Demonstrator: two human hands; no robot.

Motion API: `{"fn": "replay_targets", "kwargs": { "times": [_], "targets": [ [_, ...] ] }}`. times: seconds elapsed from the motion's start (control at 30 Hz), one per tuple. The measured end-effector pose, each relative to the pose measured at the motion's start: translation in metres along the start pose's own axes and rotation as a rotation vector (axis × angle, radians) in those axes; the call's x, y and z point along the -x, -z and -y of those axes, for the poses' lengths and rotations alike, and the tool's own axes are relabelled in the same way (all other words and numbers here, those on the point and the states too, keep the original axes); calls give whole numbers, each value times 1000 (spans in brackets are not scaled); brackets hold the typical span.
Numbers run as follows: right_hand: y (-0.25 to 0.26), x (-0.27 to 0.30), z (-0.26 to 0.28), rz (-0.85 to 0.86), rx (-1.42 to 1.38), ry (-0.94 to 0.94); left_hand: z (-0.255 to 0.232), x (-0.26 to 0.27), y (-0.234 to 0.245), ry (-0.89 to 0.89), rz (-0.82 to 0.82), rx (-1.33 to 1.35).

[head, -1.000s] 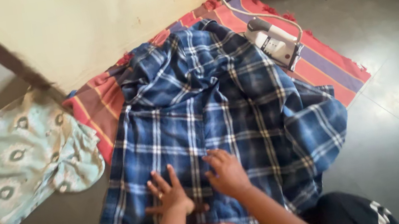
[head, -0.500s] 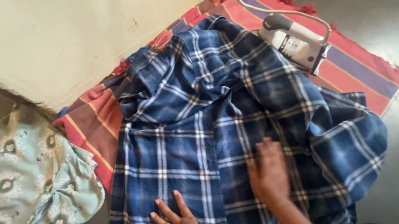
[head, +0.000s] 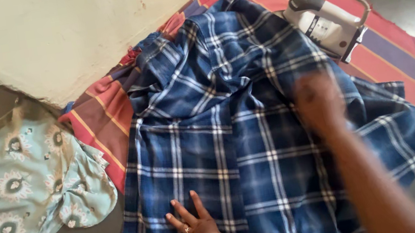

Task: The person irons a blue plaid shirt laid out on a striped mat on the floor. They use a handheld electric iron to smooth the fabric, frequently adjusting the shirt's position and sleeves with their hands.

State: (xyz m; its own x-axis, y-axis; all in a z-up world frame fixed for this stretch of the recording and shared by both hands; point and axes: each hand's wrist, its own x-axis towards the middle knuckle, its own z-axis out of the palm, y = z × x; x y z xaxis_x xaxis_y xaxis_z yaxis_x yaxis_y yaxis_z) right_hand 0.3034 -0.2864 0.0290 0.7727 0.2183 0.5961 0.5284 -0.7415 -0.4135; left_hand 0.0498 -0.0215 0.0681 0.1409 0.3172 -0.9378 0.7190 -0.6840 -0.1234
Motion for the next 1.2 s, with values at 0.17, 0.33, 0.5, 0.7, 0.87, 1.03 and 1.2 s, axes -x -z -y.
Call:
{"fn": "replay_targets", "kwargs": {
  "times": [0.17, 0.33, 0.5, 0.7, 0.87, 1.03, 1.2],
  "targets": [
    [-2, -129, -106, 71, 258, -57, 3, -20, -12, -42, -13, 1],
    [-38, -190, -154, 446, 374, -246, 0, -93, -75, 149, -539, -48],
    [-47, -200, -159, 534, 331, -507, 13, -162, -132, 161, -1229, -104],
    [-8, -236, -183, 258, 610, -296, 16, -178, -121, -316, -1820, 225],
    [70, -234, -133, 353, 588, 70, 0, -87, -68, 83, -630, -8],
    [37, -119, -44, 534, 616, 212, 11, 3, -9, -68, -112, 60],
    [30, 44, 89, 503, 87, 210, 16, 26, -6, -121, -136, 114]
  ]
}}
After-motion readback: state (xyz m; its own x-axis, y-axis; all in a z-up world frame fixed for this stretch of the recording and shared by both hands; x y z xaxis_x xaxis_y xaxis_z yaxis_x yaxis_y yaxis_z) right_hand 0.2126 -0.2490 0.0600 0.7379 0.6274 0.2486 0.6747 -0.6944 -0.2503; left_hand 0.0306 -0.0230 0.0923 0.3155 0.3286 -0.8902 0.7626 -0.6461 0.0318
